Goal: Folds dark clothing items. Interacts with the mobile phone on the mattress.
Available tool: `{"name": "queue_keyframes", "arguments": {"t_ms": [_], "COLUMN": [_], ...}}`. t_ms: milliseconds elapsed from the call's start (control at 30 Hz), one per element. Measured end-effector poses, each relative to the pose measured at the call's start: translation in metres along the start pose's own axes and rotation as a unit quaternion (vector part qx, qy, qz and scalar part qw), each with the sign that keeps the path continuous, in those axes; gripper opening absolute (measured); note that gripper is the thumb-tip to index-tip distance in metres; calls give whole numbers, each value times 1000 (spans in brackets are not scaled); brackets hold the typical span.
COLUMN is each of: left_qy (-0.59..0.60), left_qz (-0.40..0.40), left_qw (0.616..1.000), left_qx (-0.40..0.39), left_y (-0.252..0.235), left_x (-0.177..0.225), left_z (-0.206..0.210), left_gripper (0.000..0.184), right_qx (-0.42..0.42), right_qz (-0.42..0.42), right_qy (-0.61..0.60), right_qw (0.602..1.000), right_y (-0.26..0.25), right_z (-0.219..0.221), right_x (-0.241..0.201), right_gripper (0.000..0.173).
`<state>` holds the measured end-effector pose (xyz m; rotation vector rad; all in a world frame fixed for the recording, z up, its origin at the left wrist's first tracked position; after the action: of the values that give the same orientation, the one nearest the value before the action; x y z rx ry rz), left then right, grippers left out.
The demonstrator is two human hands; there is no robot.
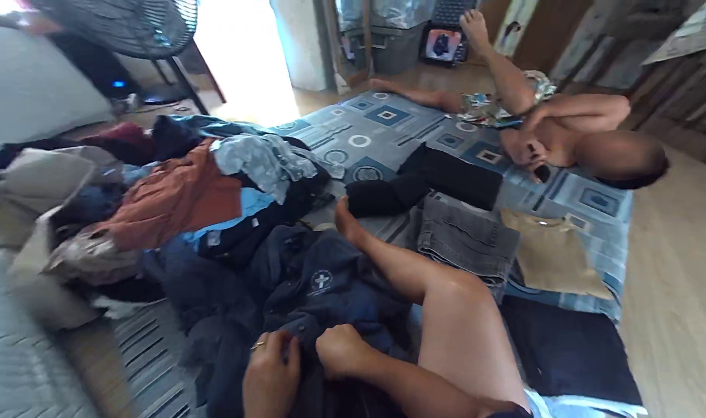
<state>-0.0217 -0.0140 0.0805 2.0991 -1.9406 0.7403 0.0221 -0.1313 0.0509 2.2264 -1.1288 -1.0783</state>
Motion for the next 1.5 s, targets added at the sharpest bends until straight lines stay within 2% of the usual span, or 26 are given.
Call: {"name": "queue_keyframes", "arguments": {"t_ms": [67,100,167,233,300,367,467,500,533,567,600,667,733,800,867,1000,1067,1133,1200,1267,1367,1433,1500], "left_qy": [-7,-22,-79,-118,-124,-97,-42,-39,-45,-60,-78,-85,-35,58,152,240,262,252,191,108,49,68,126], "left_qz": [-37,-79,-162,-195,-207,-184,-53,-20,-17,-43,-91,-174,-209,-220,-216,-247,-266,-269,-262,-253,-221,-170,-140], "left_qw": [996,985,934,916,923,950,998,999,998,997,985,941,928,943,956,938,922,923,945,956,934,936,949], "left_qx": [-75,-152,-307,-330,-299,-231,-12,33,28,-27,-121,-277,-308,-243,-132,49,101,113,44,-98,-277,-300,-252], "left_y": [2,2,0,0,-1,-3,-4,-4,-5,-5,-5,-3,-4,-12,-16,-14,-13,-13,-15,-15,-12,-12,-14], "left_x": [3,1,-11,-27,-32,-23,-12,-13,-17,-22,-26,-37,-43,-49,-57,-81,-87,-86,-82,-77,-61,-45,-34], "left_z": [6,11,24,40,46,41,35,35,36,38,39,42,34,19,0,-35,-46,-52,-46,-26,1,3,-6], "left_gripper": [24,27,35,40,44,49,41,37,36,37,39,41,42,39,32,25,21,19,22,30,32,28,27], "right_qx": [8,19,45,70,84,109,137,142,149,154,158,170,190,200,214,238,236,211,172,144,127,134,131], "right_qz": [-3,-5,-9,-17,-18,-22,-36,-40,-44,-48,-51,-57,-64,-63,-54,-45,-52,-67,-85,-92,-117,-145,-176], "right_qy": [-16,-33,-90,-146,-172,-180,-178,-172,-164,-159,-156,-163,-185,-211,-248,-327,-347,-363,-372,-345,-288,-276,-288], "right_qw": [1000,999,995,987,981,977,974,974,974,974,974,970,962,955,943,913,906,905,908,923,942,941,932], "right_y": [-5,-8,-12,-16,-17,-16,-15,-16,-17,-18,-19,-21,-20,-19,-21,-23,-27,-31,-33,-31,-31,-29,-24], "right_z": [-4,-6,-10,-11,-8,-5,-4,-4,-4,-5,-5,-6,-11,-19,-26,-36,-37,-36,-32,-28,-22,-20,-22], "right_x": [2,4,8,11,11,7,3,3,4,5,6,11,17,25,37,54,57,55,53,51,43,36,25], "right_gripper": [30,33,38,40,39,37,36,36,36,37,38,37,32,31,29,25,23,19,15,15,20,17,15]}}
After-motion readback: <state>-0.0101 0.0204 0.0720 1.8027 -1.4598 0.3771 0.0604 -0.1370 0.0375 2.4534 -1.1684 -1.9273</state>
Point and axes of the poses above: each hand's wrist, its own y-axis away from the middle knuckle, its own z-axis out of the palm, x = y × z, the point moved 5 cm from there along -y, towards the middle knuckle, and after that the axes turned 1 degree about -x, right-handed, at the moved point
